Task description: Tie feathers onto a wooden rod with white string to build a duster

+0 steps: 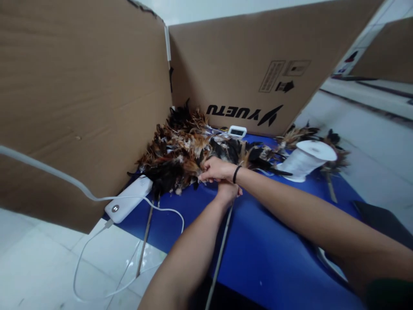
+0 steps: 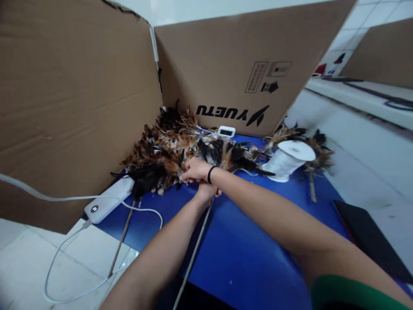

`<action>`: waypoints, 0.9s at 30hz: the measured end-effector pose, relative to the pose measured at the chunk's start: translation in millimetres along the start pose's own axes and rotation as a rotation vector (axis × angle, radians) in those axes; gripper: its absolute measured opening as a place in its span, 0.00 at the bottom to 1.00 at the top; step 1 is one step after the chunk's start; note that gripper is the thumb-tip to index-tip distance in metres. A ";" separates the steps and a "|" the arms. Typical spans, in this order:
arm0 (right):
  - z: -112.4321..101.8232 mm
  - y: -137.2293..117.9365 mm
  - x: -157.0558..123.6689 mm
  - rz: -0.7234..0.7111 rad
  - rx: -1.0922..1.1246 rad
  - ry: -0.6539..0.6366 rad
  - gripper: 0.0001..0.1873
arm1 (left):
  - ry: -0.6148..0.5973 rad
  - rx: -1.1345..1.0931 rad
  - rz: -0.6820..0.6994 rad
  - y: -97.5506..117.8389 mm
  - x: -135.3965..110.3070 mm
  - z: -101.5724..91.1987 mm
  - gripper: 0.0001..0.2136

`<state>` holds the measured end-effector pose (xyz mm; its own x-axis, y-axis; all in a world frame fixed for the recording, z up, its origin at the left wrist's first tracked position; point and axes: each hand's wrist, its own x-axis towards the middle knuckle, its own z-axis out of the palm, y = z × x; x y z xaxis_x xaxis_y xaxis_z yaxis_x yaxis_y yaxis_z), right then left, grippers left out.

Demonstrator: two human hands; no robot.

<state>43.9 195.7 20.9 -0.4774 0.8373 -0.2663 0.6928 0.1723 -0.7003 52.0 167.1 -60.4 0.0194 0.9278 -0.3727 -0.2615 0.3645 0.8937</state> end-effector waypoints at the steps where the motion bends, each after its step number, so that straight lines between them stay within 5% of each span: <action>1: 0.9 4.3 1.3 -0.006 -0.049 -0.007 0.12 | 0.000 0.022 0.006 -0.6 -0.3 0.1 0.10; 8: -0.2 5.5 7.1 -0.052 -0.108 0.033 0.12 | -0.001 0.049 0.070 8.3 -10.5 -0.1 0.10; 14: -5.4 -0.8 0.1 -0.037 0.147 0.025 0.16 | -0.003 0.035 0.127 9.6 -11.8 -1.3 0.04; 20: -15.3 -14.3 -10.3 0.050 0.484 0.006 0.10 | -0.046 0.031 0.151 6.9 -6.0 -4.8 0.04; 24: -27.3 -17.4 -20.4 -0.040 0.577 0.020 0.11 | -0.083 0.028 0.183 7.9 -5.8 -7.2 0.09; 27: -44.7 -12.2 -38.2 -0.141 0.620 0.164 0.12 | -0.116 0.024 0.212 12.3 -9.0 -10.0 0.12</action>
<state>77.9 184.8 69.2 -0.4181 0.9054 -0.0739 0.1658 -0.0040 -0.9861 39.0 162.5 -48.6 0.0779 0.9862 -0.1461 -0.2484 0.1612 0.9552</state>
